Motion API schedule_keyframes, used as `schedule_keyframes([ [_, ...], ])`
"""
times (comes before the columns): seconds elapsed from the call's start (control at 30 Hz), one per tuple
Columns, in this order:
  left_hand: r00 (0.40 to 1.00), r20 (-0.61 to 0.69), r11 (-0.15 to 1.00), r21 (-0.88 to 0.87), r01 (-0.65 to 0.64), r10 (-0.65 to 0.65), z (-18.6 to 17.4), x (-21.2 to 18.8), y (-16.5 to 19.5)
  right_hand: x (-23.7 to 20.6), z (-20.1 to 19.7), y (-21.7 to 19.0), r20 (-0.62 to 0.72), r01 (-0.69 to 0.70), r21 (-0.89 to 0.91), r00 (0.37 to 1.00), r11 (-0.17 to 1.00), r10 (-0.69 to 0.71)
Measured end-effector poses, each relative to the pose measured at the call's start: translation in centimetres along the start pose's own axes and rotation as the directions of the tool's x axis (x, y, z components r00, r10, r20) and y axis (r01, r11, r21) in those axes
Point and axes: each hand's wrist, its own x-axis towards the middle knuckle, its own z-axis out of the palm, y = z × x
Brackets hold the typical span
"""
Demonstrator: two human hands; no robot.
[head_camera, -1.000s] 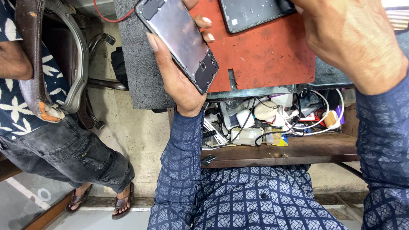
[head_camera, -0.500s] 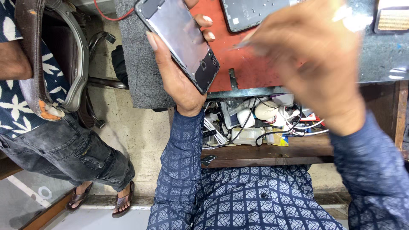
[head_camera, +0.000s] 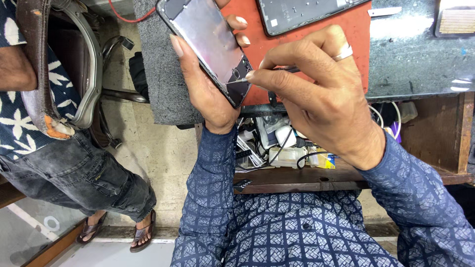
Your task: The person removes the back cover of a smartphone, then uses a screwdriver to unscrew screws around the camera module. They later use a hot air gun to heat the edges of the device, likely to soften adhesive for further disassembly.
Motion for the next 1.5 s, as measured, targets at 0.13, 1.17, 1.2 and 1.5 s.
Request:
schedule_keyframes([
  [0.13, 1.0, -0.011, 1.0, 0.001, -0.005, 0.005, 0.0, 0.0, 0.0, 0.1, 0.0, -0.1, -0.007, 0.0, 0.01, 1.0, 1.0, 0.0],
  [1.17, 0.998, 0.028, 0.996, -0.059, 0.066, -0.064, 0.2, 0.1, 0.5, 1.9, -1.1, -0.4, 0.148, 0.054, -0.16, 0.989, 0.986, -0.031],
  [1.2, 0.997, 0.033, 0.996, -0.065, 0.069, -0.067, 0.2, 0.2, 0.5, 2.0, -1.2, -0.5, 0.132, 0.059, -0.151, 0.99, 0.987, -0.039],
  [1.5, 0.998, 0.0, 0.996, -0.061, 0.062, -0.062, 0.6, 0.1, 0.5, 2.0, -0.9, -0.7, 0.146, 0.018, -0.129, 0.989, 0.991, 0.001],
])
